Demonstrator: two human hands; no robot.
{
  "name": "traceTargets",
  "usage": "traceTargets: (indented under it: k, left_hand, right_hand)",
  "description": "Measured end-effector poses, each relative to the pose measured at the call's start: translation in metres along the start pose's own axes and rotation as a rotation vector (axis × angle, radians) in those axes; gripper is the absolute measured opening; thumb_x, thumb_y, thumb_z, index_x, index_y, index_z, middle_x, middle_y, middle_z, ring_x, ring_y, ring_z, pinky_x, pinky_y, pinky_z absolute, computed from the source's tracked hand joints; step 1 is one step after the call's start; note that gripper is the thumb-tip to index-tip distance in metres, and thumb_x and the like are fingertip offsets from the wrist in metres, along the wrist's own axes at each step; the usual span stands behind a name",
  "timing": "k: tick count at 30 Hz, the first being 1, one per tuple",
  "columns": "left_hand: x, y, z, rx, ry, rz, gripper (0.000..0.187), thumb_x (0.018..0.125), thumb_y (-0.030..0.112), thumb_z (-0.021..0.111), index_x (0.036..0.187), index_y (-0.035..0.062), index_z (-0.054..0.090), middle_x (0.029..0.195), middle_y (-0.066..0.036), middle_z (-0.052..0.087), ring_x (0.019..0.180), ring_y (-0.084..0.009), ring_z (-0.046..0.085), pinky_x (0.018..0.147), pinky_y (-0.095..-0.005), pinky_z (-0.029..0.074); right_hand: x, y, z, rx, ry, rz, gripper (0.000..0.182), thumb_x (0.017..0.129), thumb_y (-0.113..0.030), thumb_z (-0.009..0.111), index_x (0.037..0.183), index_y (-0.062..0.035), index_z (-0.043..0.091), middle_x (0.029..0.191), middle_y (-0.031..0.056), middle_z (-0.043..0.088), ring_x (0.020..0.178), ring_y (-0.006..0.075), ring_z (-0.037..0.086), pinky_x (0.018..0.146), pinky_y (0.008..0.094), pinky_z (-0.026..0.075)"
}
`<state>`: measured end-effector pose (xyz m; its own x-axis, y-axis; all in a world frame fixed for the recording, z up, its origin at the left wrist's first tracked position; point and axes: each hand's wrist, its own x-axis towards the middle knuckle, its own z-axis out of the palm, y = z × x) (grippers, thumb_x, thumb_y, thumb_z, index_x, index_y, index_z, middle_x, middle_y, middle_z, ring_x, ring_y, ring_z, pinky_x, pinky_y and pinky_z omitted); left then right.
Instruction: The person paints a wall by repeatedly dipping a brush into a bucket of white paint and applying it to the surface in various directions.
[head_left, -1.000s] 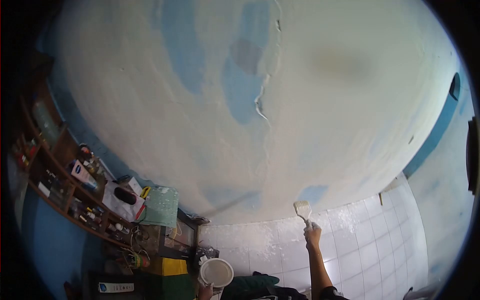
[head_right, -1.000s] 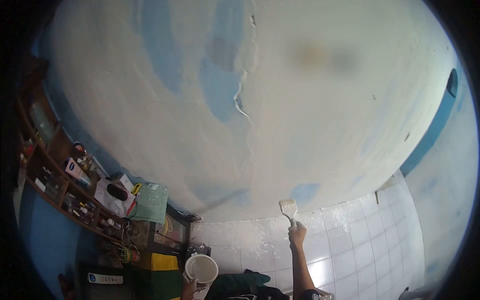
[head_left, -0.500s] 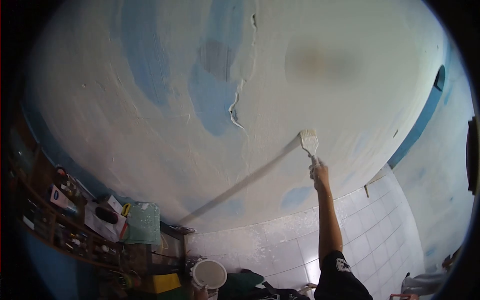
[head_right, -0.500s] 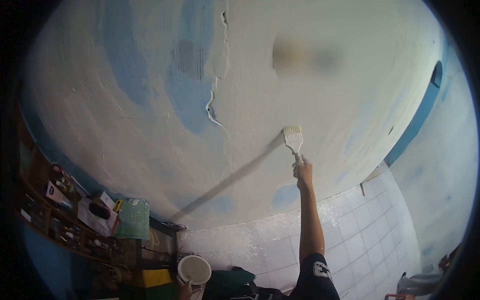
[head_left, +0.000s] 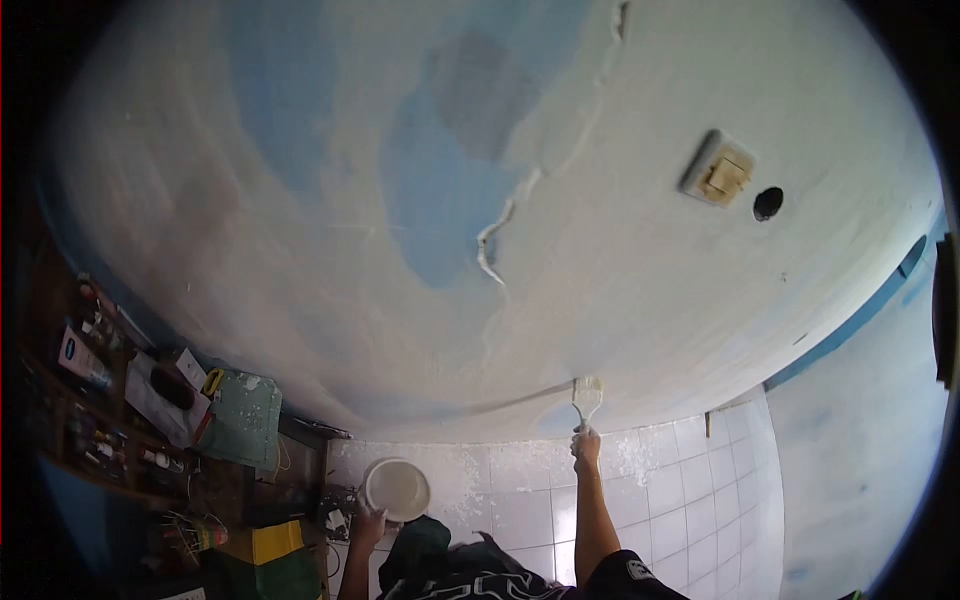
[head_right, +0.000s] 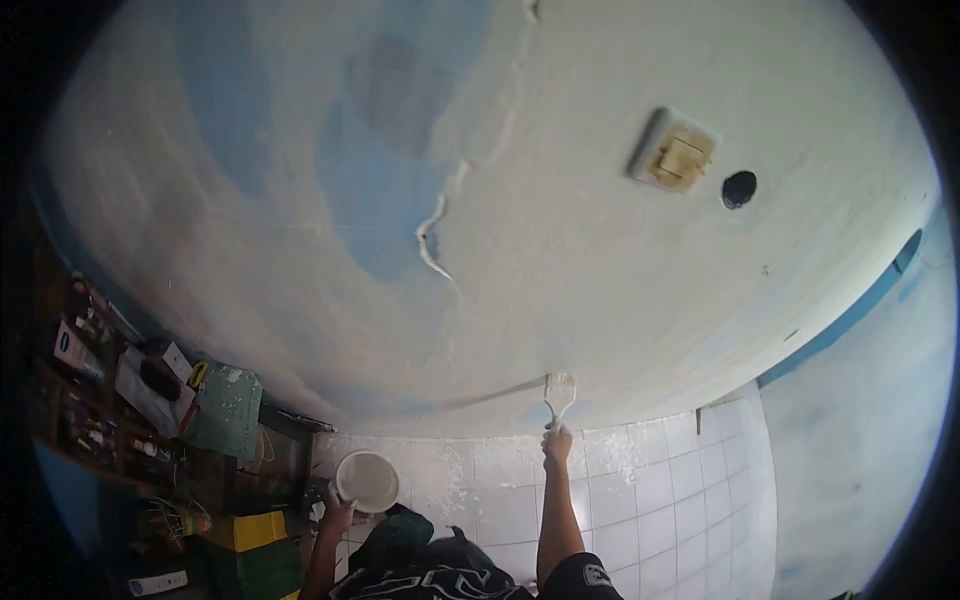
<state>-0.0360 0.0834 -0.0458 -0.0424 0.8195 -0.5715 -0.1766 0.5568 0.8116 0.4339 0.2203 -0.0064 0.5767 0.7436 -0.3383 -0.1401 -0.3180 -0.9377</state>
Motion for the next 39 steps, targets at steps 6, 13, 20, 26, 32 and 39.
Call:
traceTargets:
  k: [6,13,20,26,32,39]
  left_hand:
    - [-0.001,0.046,0.076,0.049,-0.092,-0.082,0.062,0.083,-0.005,0.04,0.129,0.0179,0.004,0.111,-0.024,0.044,0.069,-0.0302,0.063,0.054,-0.0367,0.056]
    - [-0.045,0.013,0.142,0.034,-0.089,-0.109,0.058,0.087,-0.002,0.036,0.127,0.0205,0.001,0.106,-0.023,0.049,0.071,-0.0291,0.063,0.056,-0.0359,0.056]
    - [-0.081,-0.025,0.183,-0.014,-0.038,-0.203,0.061,0.088,0.0,0.034,0.129,0.0242,-0.004,0.109,-0.025,0.047,0.074,-0.0314,0.063,0.059,-0.0372,0.055]
    - [-0.103,-0.049,0.185,0.014,-0.025,-0.22,0.062,0.088,0.001,0.034,0.129,0.0234,-0.006,0.107,-0.026,0.047,0.074,-0.0321,0.062,0.062,-0.0381,0.055]
    - [-0.137,-0.05,0.181,0.054,0.011,-0.208,0.065,0.086,-0.002,0.034,0.129,0.0215,-0.008,0.106,-0.027,0.046,0.073,-0.0319,0.062,0.061,-0.038,0.055]
    - [-0.156,-0.053,0.19,0.041,0.071,-0.201,0.065,0.085,-0.004,0.034,0.129,0.0239,-0.005,0.108,-0.028,0.045,0.071,-0.0334,0.062,0.06,-0.0403,0.055]
  right_hand:
    - [-0.007,-0.05,0.0,0.112,-0.203,0.163,0.031,0.088,-0.03,0.045,0.078,-0.0007,0.05,0.052,-0.0001,0.041,0.037,0.007,0.036,0.032,0.0207,0.025]
    - [-0.07,-0.234,-0.037,0.089,-0.321,-0.099,0.03,0.089,-0.026,0.046,0.08,0.0021,0.05,0.056,-0.0015,0.04,0.042,0.0041,0.032,0.035,0.0172,0.024]
    - [-0.097,-0.311,-0.058,0.247,-0.478,-0.24,0.029,0.091,-0.032,0.04,0.078,-0.0075,0.046,0.056,-0.0061,0.034,0.041,0.0013,0.028,0.036,0.0172,0.022]
    - [-0.02,-0.199,-0.018,0.274,-0.551,-0.16,0.029,0.091,-0.034,0.04,0.076,-0.01,0.045,0.056,-0.0049,0.037,0.042,0.0023,0.029,0.036,0.0186,0.023]
    - [0.025,-0.041,-0.02,0.021,-0.366,-0.104,0.025,0.089,-0.03,0.041,0.072,-0.0113,0.045,0.052,-0.0037,0.038,0.038,0.004,0.03,0.033,0.0204,0.023]
    - [0.035,0.067,-0.03,0.064,-0.385,0.218,0.022,0.086,-0.022,0.041,0.073,-0.0052,0.048,0.049,0.0005,0.04,0.036,0.0106,0.038,0.031,0.0263,0.033]
